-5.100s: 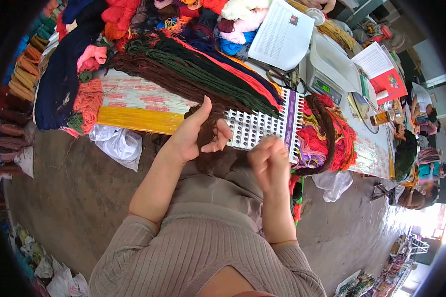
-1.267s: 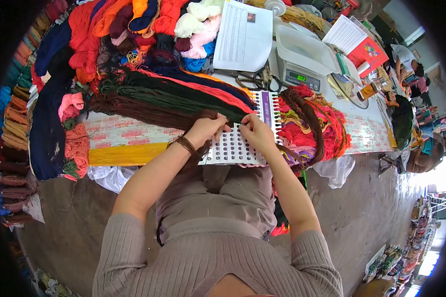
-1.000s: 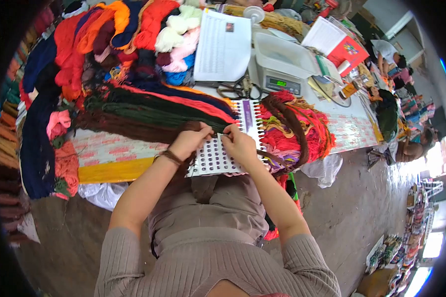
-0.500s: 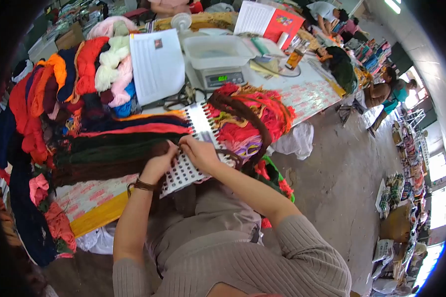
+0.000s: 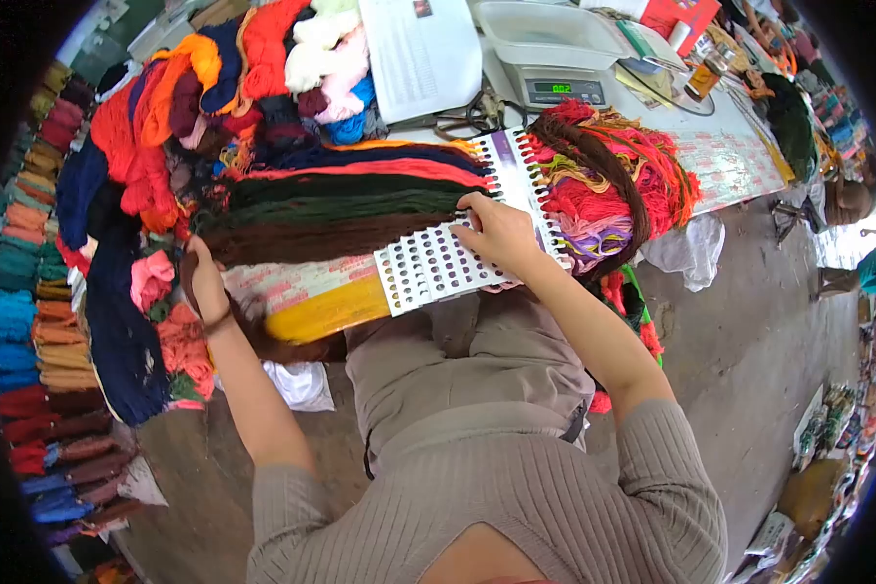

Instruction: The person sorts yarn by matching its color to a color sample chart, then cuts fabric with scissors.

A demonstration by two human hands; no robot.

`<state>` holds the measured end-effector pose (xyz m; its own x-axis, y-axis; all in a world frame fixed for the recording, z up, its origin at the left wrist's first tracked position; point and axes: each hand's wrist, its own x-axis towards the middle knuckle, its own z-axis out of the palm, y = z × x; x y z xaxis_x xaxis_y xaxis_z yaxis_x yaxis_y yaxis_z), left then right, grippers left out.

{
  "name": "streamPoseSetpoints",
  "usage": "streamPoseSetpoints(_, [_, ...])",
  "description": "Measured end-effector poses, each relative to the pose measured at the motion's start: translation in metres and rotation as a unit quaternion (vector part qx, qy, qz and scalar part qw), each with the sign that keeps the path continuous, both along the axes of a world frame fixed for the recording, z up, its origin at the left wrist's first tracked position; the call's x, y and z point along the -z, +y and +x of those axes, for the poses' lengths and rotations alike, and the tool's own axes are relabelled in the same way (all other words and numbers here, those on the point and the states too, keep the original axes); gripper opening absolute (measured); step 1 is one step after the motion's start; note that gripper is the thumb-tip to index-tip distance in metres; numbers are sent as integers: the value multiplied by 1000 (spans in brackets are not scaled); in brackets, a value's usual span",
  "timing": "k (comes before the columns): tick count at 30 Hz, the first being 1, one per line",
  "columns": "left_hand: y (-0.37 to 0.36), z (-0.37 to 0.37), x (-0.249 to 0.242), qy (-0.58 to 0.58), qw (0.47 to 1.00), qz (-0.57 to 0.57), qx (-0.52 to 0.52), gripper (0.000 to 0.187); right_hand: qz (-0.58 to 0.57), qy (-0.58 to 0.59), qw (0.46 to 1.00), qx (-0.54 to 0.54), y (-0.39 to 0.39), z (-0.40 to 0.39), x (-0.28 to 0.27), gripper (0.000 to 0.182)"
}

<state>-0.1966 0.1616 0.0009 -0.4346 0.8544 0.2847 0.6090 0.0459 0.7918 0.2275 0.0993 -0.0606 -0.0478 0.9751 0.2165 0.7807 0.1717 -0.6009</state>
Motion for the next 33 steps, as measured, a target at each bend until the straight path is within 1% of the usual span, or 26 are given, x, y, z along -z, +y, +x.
streamPoseSetpoints(1, [-13,14,-2,-1,999,14,29,48,-50,37,998,0,2,4,-1,32])
streamPoseSetpoints(2, [-29,41,-12,-9,999,-5,51,46,-42,118,992,12,2,7,-1,27])
streamPoseSetpoints(3, [-49,78,-19,-42,994,-3,98,44,-54,171,984,23,-2,5,-17,18])
streamPoseSetpoints(4, [-67,104,-20,55,979,33,195,38,12,169,986,4,-8,-2,-21,14])
streamPoseSetpoints(5, [-75,125,-9,113,953,56,275,34,77,169,982,-23,-18,-14,-22,11])
streamPoseSetpoints(6, [-82,147,2,72,938,53,334,32,35,218,973,-64,-31,-29,-25,10])
streamPoseSetpoints(7, [-93,171,-5,71,914,59,395,33,23,259,957,-130,-44,-43,-27,10])
streamPoseSetpoints(8, [-100,190,4,-45,887,38,457,35,25,258,949,-182,-54,-56,-32,12])
streamPoseSetpoints(9, [-107,206,5,-148,863,-16,482,39,41,301,936,-179,-64,-66,-31,11])
streamPoseSetpoints(10, [-111,218,6,-249,826,-67,502,43,-42,368,918,-143,-71,-68,-31,10])
streamPoseSetpoints(11, [-111,222,6,-333,798,-106,492,44,-126,429,888,-106,-76,-69,-30,8])
streamPoseSetpoints(12, [-111,223,6,-413,766,-140,472,46,-97,425,894,-104,-76,-67,-25,5])
streamPoseSetpoints(13, [-109,222,3,-476,729,-160,465,50,-116,452,880,-92,-76,-64,-32,4])
streamPoseSetpoints(14, [-108,217,1,-551,676,-199,447,54,-101,468,873,-92,-76,-62,-33,4])
streamPoseSetpoints(16, [-109,213,-4,-625,606,-226,437,56,-111,504,849,-114,-78,-57,-37,9])
streamPoseSetpoints(17, [-109,213,-3,-636,608,-215,424,57,-110,505,848,-116,-78,-56,-39,9])
streamPoseSetpoints(19, [-107,210,-1,-674,572,-213,415,58,-190,589,777,-117,-81,-52,-47,12])
streamPoseSetpoints(20, [-106,207,0,-667,576,-215,421,58,-199,621,751,-107,-84,-54,-53,15])
streamPoseSetpoints(21, [-106,205,0,-668,575,-215,421,58,-200,621,751,-106,-85,-52,-52,15])
streamPoseSetpoints(23, [-107,204,-2,-612,651,-181,411,57,-214,670,702,-111,-88,-48,-51,16])
streamPoseSetpoints(24, [-108,204,-5,-564,701,-172,401,56,-209,661,713,-104,-89,-47,-51,17])
streamPoseSetpoints(26, [-109,202,-11,-583,691,-180,388,56,-224,655,717,-75,-91,-43,-52,17])
streamPoseSetpoints(27, [-108,203,-10,-575,712,-172,365,56,-217,651,723,-76,-91,-42,-48,17])
streamPoseSetpoints(30, [-106,200,-13,-568,707,-164,387,57,-211,645,730,-76,-93,-40,-44,17])
streamPoseSetpoints(33, [-108,200,-16,-560,716,-171,381,57,-210,643,733,-73,-94,-41,-48,18])
